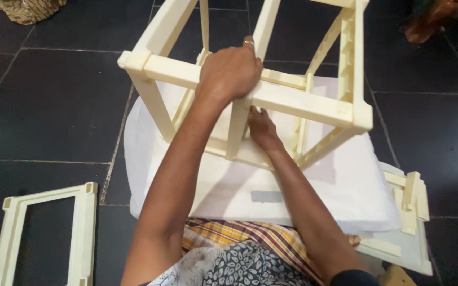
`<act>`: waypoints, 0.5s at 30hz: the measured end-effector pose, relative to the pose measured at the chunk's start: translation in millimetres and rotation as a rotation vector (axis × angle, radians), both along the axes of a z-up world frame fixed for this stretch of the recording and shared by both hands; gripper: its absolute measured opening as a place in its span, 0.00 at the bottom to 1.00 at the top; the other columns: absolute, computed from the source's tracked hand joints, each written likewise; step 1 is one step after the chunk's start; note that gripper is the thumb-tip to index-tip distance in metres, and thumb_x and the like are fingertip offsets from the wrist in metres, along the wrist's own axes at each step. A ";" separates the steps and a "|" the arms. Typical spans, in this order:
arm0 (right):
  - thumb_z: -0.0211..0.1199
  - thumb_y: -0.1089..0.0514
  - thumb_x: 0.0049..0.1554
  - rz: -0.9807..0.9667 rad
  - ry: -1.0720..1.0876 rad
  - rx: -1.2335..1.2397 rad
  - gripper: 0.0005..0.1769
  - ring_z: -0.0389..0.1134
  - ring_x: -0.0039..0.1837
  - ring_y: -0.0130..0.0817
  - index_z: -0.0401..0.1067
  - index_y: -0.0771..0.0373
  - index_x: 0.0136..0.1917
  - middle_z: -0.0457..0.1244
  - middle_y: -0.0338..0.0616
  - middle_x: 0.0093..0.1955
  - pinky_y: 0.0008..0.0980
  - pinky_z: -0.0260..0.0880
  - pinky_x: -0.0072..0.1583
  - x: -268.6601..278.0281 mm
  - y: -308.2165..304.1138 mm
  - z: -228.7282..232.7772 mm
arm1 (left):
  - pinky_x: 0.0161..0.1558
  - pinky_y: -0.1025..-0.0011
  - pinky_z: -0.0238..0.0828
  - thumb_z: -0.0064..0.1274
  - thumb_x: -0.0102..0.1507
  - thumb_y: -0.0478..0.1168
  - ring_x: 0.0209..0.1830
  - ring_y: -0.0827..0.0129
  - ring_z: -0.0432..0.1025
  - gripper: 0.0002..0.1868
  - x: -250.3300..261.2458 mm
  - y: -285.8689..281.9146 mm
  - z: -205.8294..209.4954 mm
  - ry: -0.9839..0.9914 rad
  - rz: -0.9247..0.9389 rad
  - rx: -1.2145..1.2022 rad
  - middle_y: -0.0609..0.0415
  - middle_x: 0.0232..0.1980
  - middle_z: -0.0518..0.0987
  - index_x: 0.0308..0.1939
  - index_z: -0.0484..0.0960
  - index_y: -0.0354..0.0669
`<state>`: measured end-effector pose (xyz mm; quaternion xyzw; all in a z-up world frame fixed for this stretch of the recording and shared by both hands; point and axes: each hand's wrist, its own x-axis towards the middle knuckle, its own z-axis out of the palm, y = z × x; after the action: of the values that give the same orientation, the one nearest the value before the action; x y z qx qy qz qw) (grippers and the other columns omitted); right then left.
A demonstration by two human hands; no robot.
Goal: The person assembles a cream-colored plastic stool frame by inserting legs into the base and attaching side supports. They wipe the frame with a red cloth during assembly and handle multiple plastic components on a white sheet.
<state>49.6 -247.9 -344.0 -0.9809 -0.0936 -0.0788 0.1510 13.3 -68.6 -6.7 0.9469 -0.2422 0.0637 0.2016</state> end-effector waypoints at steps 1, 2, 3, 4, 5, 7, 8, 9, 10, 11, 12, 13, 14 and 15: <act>0.47 0.66 0.60 0.123 -0.023 0.007 0.27 0.54 0.74 0.55 0.62 0.65 0.73 0.55 0.57 0.76 0.48 0.50 0.74 -19.5 0.4 16.6 | 0.46 0.46 0.73 0.38 0.66 0.46 0.41 0.42 0.78 0.28 -1.8 -0.3 0.5 0.002 0.014 -0.007 0.36 0.39 0.83 0.66 0.70 0.33; 0.46 0.67 0.59 0.138 0.020 0.050 0.27 0.54 0.74 0.56 0.65 0.63 0.71 0.56 0.56 0.75 0.47 0.52 0.72 -39.0 3.2 35.5 | 0.45 0.46 0.73 0.39 0.66 0.47 0.40 0.42 0.78 0.28 -2.5 0.1 1.8 0.000 0.030 -0.012 0.36 0.38 0.83 0.65 0.71 0.34; 0.46 0.68 0.57 0.153 0.063 0.094 0.28 0.53 0.73 0.57 0.68 0.61 0.69 0.56 0.54 0.75 0.47 0.53 0.71 -60.9 6.0 55.0 | 0.44 0.46 0.73 0.40 0.65 0.47 0.39 0.42 0.78 0.27 -3.1 -0.6 2.5 -0.002 0.046 -0.017 0.37 0.37 0.83 0.65 0.71 0.36; 0.46 0.69 0.56 0.172 0.111 0.142 0.29 0.53 0.72 0.58 0.72 0.58 0.68 0.57 0.53 0.75 0.47 0.55 0.69 -85.8 12.0 71.5 | 0.45 0.47 0.73 0.41 0.67 0.46 0.41 0.43 0.78 0.25 -5.1 1.5 0.0 -0.039 0.069 -0.099 0.37 0.39 0.83 0.64 0.72 0.36; 0.47 0.70 0.55 0.180 0.048 0.200 0.27 0.57 0.71 0.55 0.73 0.60 0.64 0.61 0.51 0.71 0.45 0.58 0.69 -115.8 13.1 87.0 | 0.47 0.49 0.73 0.41 0.68 0.44 0.43 0.43 0.78 0.23 -7.1 4.3 -4.1 -0.076 0.092 -0.180 0.36 0.41 0.83 0.64 0.74 0.36; 0.49 0.72 0.52 0.158 -0.073 0.277 0.24 0.64 0.68 0.50 0.76 0.63 0.58 0.66 0.49 0.64 0.42 0.64 0.68 -164.6 14.7 114.6 | 0.54 0.52 0.73 0.46 0.70 0.39 0.51 0.46 0.77 0.19 -8.8 14.6 -15.0 -0.418 0.014 -0.411 0.37 0.51 0.82 0.64 0.74 0.35; 0.51 0.73 0.51 0.135 -0.128 0.298 0.22 0.66 0.66 0.48 0.77 0.64 0.55 0.68 0.48 0.60 0.41 0.66 0.66 -183.2 9.2 127.6 | 0.59 0.55 0.73 0.50 0.70 0.35 0.57 0.47 0.77 0.19 -8.7 32.5 -23.1 -0.722 -0.091 -0.544 0.38 0.59 0.81 0.65 0.73 0.33; 0.53 0.73 0.51 0.115 -0.194 0.384 0.18 0.69 0.61 0.46 0.77 0.64 0.51 0.69 0.48 0.56 0.39 0.70 0.63 -203.1 -1.8 139.8 | 0.63 0.58 0.72 0.52 0.70 0.32 0.62 0.52 0.75 0.21 -11.1 53.6 -34.5 -0.727 -0.086 -0.652 0.39 0.65 0.77 0.67 0.72 0.32; 0.56 0.73 0.51 0.091 -0.259 0.480 0.14 0.72 0.56 0.43 0.77 0.65 0.48 0.69 0.48 0.51 0.38 0.73 0.59 -223.4 -13.6 150.3 | 0.67 0.61 0.72 0.54 0.69 0.29 0.66 0.57 0.73 0.23 -15.6 80.5 -47.5 -0.731 -0.086 -0.751 0.40 0.71 0.73 0.68 0.71 0.32; 0.47 0.76 0.56 0.095 -0.231 0.760 0.16 0.75 0.54 0.40 0.74 0.70 0.50 0.68 0.53 0.53 0.35 0.79 0.59 -239.2 -25.6 158.7 | 0.71 0.63 0.69 0.52 0.70 0.27 0.71 0.58 0.69 0.25 -15.2 110.4 -58.2 -0.848 0.024 -0.733 0.44 0.74 0.71 0.72 0.69 0.37; 0.43 0.75 0.60 0.088 -0.259 0.859 0.16 0.75 0.52 0.37 0.73 0.73 0.49 0.68 0.53 0.53 0.33 0.79 0.56 -251.7 -41.1 166.2 | 0.75 0.65 0.67 0.49 0.70 0.24 0.76 0.60 0.65 0.29 -17.0 140.5 -72.6 -0.957 0.128 -0.712 0.49 0.77 0.68 0.76 0.67 0.41; 0.45 0.73 0.61 0.017 -0.333 0.831 0.14 0.75 0.52 0.36 0.72 0.72 0.51 0.68 0.52 0.54 0.31 0.79 0.55 -264.5 -56.3 172.4 | 0.80 0.64 0.62 0.48 0.67 0.23 0.79 0.58 0.63 0.35 -25.8 166.8 -92.8 -0.759 0.202 -0.807 0.46 0.79 0.65 0.78 0.61 0.41; 0.46 0.71 0.61 -0.053 -0.412 0.800 0.12 0.75 0.52 0.35 0.71 0.72 0.53 0.67 0.51 0.55 0.30 0.79 0.55 -270.0 -66.7 175.7 | 0.85 0.62 0.57 0.46 0.63 0.21 0.82 0.57 0.62 0.41 -29.9 189.0 -110.5 -0.562 0.269 -0.896 0.44 0.81 0.61 0.80 0.55 0.40; 0.53 0.69 0.61 -0.102 -0.406 0.758 0.11 0.73 0.54 0.36 0.68 0.73 0.57 0.66 0.52 0.57 0.30 0.77 0.57 -271.2 -73.9 177.0 | 0.86 0.61 0.53 0.47 0.63 0.21 0.82 0.55 0.60 0.41 -23.8 203.0 -125.1 -0.439 0.172 -0.934 0.43 0.80 0.62 0.81 0.55 0.41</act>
<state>-221.6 -321.7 -167.0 -0.8242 -0.0371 -0.3062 0.4750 -10.5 134.5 -131.9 0.7370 -0.1460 0.3781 0.5409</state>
